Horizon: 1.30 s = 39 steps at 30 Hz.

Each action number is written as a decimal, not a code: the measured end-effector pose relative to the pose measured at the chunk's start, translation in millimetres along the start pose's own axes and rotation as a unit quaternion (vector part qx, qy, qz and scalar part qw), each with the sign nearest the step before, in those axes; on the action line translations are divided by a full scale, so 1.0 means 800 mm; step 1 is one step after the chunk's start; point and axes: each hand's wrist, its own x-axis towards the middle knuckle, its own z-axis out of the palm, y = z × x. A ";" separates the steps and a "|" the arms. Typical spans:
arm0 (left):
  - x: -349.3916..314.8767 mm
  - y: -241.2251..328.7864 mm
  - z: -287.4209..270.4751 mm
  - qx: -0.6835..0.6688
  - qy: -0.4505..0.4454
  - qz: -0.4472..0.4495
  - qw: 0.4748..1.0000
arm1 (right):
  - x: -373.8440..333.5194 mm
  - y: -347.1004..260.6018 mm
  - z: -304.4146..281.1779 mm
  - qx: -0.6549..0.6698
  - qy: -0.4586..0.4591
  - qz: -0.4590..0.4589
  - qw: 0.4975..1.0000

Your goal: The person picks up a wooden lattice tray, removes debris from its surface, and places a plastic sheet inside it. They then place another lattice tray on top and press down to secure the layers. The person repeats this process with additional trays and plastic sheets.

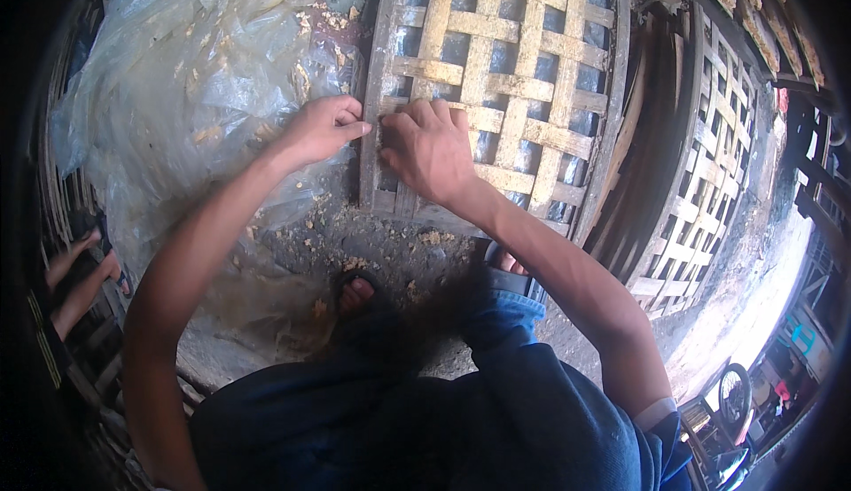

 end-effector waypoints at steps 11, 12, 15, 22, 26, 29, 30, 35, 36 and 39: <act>-0.001 0.000 0.001 -0.017 0.009 0.001 1.000 | 0.005 -0.002 0.018 0.006 -0.027 0.052 0.998; 0.000 -0.001 0.002 -0.019 0.003 -0.001 1.000 | 0.005 -0.002 0.018 0.009 -0.027 0.051 0.998; 0.003 -0.001 0.001 -0.022 -0.009 -0.005 1.000 | 0.005 -0.001 0.019 0.008 -0.025 0.049 0.998; 0.002 0.004 -0.001 -0.044 -0.013 -0.020 0.999 | 0.005 -0.001 0.021 -0.005 -0.019 0.026 0.999; 0.003 0.005 -0.001 -0.054 -0.019 -0.022 0.998 | 0.003 0.002 0.024 -0.018 -0.005 0.002 1.000; 0.004 0.005 -0.001 -0.059 -0.024 -0.030 0.998 | 0.002 0.004 0.025 -0.027 -0.001 -0.011 1.000; 0.004 0.005 -0.001 -0.055 -0.019 -0.030 0.998 | 0.002 0.004 0.025 -0.028 -0.003 -0.014 1.000; 0.004 0.005 -0.001 -0.056 -0.012 -0.022 0.998 | 0.002 0.005 0.023 -0.028 -0.017 -0.025 0.999; 0.004 0.003 -0.001 -0.059 -0.012 -0.021 0.998 | 0.003 0.005 0.022 -0.029 -0.018 -0.027 0.999; 0.006 0.004 0.000 -0.065 -0.018 -0.017 0.998 | 0.000 0.009 0.024 -0.038 -0.043 -0.039 0.998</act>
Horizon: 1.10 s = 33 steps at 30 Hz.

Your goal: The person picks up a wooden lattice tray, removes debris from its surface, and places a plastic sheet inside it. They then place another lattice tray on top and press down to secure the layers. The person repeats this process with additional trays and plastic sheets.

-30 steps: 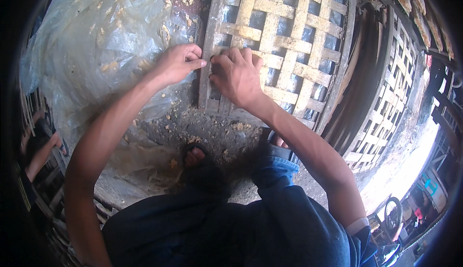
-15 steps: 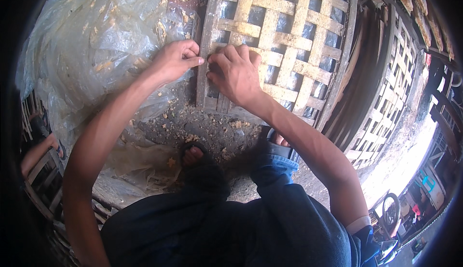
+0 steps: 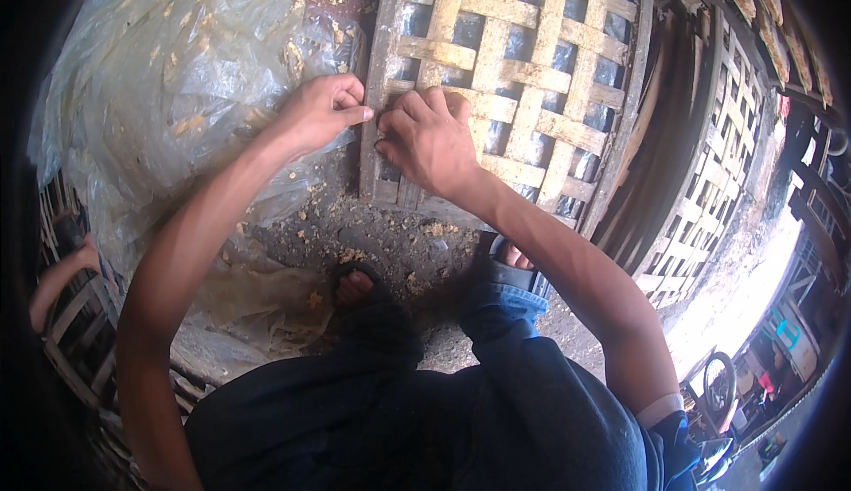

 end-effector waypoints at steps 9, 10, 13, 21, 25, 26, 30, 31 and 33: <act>0.000 0.005 -0.001 0.022 0.000 0.002 1.000 | -0.002 0.004 0.003 0.001 -0.020 -0.023 1.000; 0.000 0.003 -0.001 0.017 0.000 -0.002 1.000 | -0.001 0.002 0.003 0.004 -0.016 -0.027 1.000; 0.000 -0.002 -0.001 0.016 -0.001 -0.003 1.000 | 0.001 0.000 0.002 0.009 -0.010 -0.036 0.999; -0.002 0.006 -0.006 0.037 -0.010 0.000 0.999 | -0.007 -0.008 -0.010 0.031 -0.037 -0.054 0.997; -0.008 -0.013 -0.008 0.036 0.007 0.028 0.999 | -0.064 -0.071 -0.032 0.171 -0.071 -0.082 0.979; -0.005 -0.011 -0.006 0.033 0.010 0.039 0.999 | -0.085 -0.086 -0.030 0.186 -0.070 -0.088 0.976; -0.006 -0.010 -0.008 0.082 0.067 0.046 0.993 | -0.134 -0.098 -0.012 0.182 -0.149 -0.158 0.959; -0.007 -0.009 -0.010 0.088 0.075 0.059 0.992 | -0.139 -0.093 -0.006 0.162 -0.160 -0.171 0.959; -0.011 -0.008 -0.012 0.100 0.089 0.087 0.987 | -0.152 -0.081 0.001 0.131 -0.187 -0.181 0.957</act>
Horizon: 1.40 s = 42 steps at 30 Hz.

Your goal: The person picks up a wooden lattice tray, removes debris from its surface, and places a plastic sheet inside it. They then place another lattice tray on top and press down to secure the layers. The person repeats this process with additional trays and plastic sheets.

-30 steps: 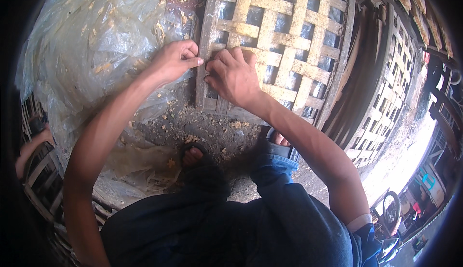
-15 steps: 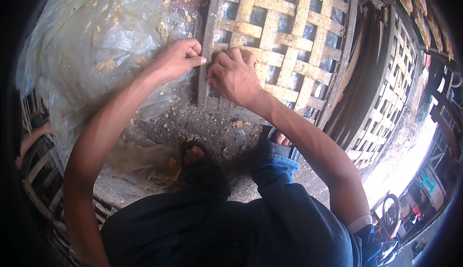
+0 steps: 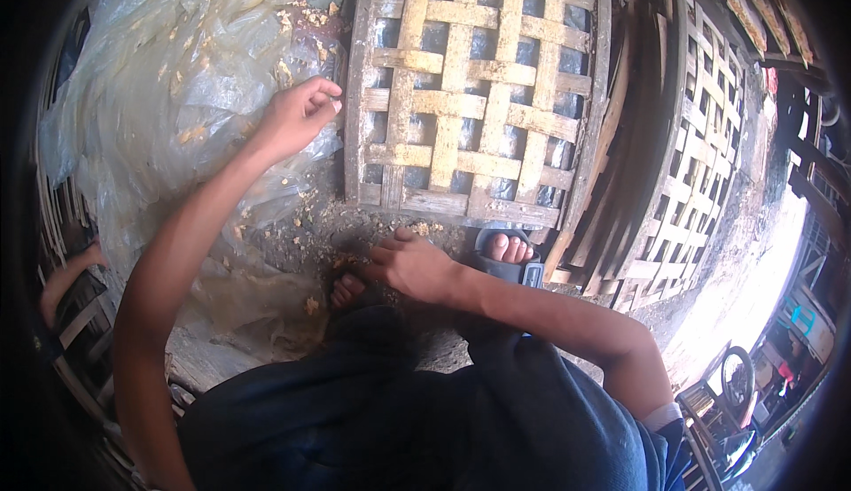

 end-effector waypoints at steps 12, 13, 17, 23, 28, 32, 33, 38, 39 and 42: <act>-0.030 0.017 0.014 0.238 0.060 0.324 0.914 | -0.052 0.021 0.009 0.039 -0.010 0.099 0.994; -0.033 0.021 0.018 0.234 0.059 0.326 0.914 | -0.049 0.021 -0.003 0.031 0.003 0.095 0.995; -0.037 0.036 0.034 0.222 0.048 0.322 0.919 | -0.049 0.029 -0.027 0.046 0.056 0.111 0.991; -0.027 0.059 0.072 0.202 0.006 0.322 0.925 | -0.065 0.038 -0.042 0.080 0.100 0.145 0.981; -0.010 0.061 0.080 0.195 -0.013 0.287 0.938 | -0.070 0.041 -0.032 0.050 0.085 0.100 0.990; -0.003 0.060 0.078 0.193 -0.036 0.262 0.945 | -0.075 0.036 -0.036 0.096 0.122 0.097 0.983; -0.002 0.058 0.079 0.192 -0.046 0.252 0.948 | -0.082 0.031 -0.044 0.112 0.121 0.109 0.980; 0.000 0.067 0.070 0.173 -0.064 0.240 0.953 | -0.106 0.028 -0.097 0.086 0.237 0.221 0.942; 0.002 0.070 0.068 0.177 -0.074 0.232 0.954 | -0.114 0.034 -0.102 0.071 0.248 0.242 0.935; 0.004 0.074 0.067 0.194 -0.093 0.211 0.954 | -0.131 0.052 -0.107 -0.024 0.254 0.297 0.920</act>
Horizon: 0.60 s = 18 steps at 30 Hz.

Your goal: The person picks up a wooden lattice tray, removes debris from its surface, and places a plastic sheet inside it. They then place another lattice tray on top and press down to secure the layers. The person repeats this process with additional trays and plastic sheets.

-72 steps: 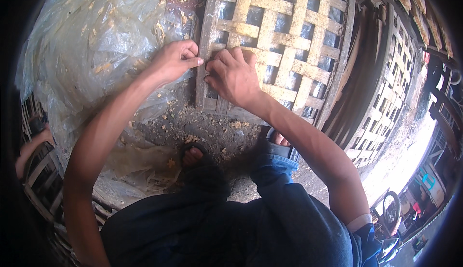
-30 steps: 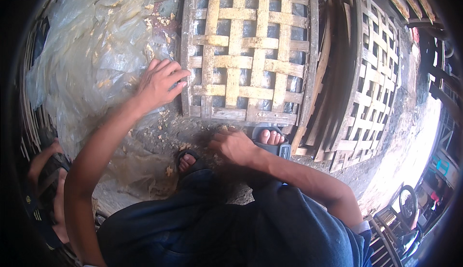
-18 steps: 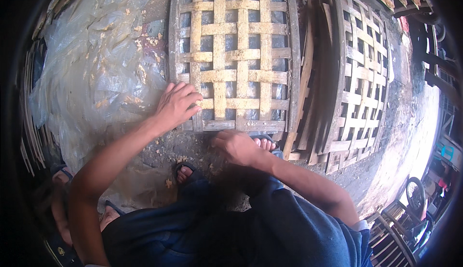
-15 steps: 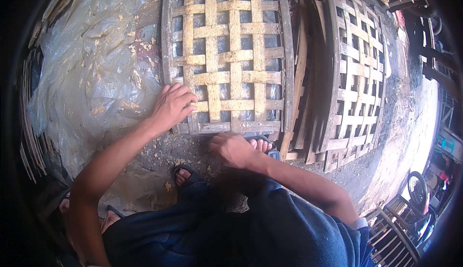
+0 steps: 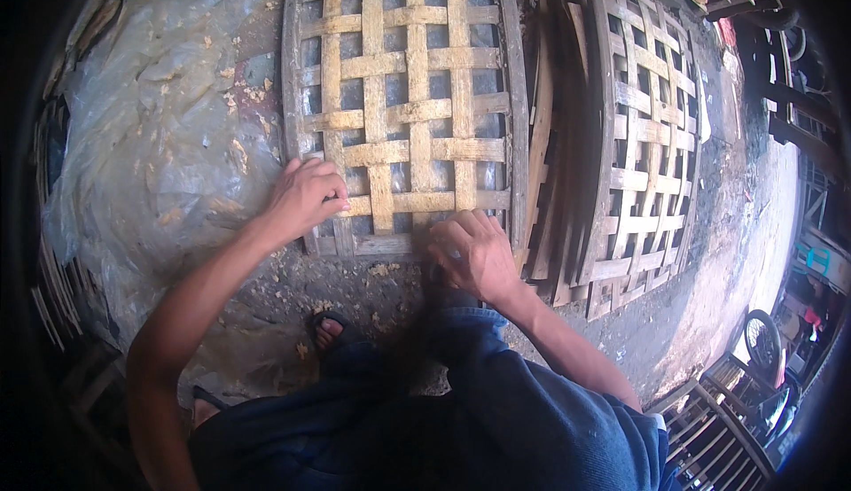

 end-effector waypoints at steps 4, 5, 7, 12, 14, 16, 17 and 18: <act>0.002 -0.006 -0.001 -0.020 -0.010 0.011 1.000 | -0.004 0.016 0.003 -0.069 -0.020 -0.022 0.997; 0.002 -0.006 -0.001 -0.018 -0.009 0.016 1.000 | -0.007 0.019 0.005 -0.080 -0.022 -0.030 0.996; 0.001 -0.008 -0.001 -0.015 -0.007 0.022 1.000 | -0.009 0.021 0.008 -0.086 -0.015 -0.037 0.995; 0.000 -0.012 0.006 -0.005 0.024 0.049 0.998 | -0.011 0.038 0.015 -0.068 0.006 -0.056 0.996; -0.003 -0.014 0.010 0.020 0.042 0.066 0.997 | -0.006 0.037 0.015 -0.070 -0.002 -0.067 0.995; -0.005 -0.012 0.013 0.057 0.069 0.093 0.992 | -0.007 0.042 0.019 -0.082 -0.011 -0.083 0.993; -0.006 -0.011 0.014 0.071 0.071 0.092 0.991 | -0.008 0.044 0.021 -0.089 -0.014 -0.090 0.992; -0.008 -0.009 0.016 0.085 0.072 0.092 0.990 | -0.010 0.046 0.022 -0.094 -0.021 -0.096 0.991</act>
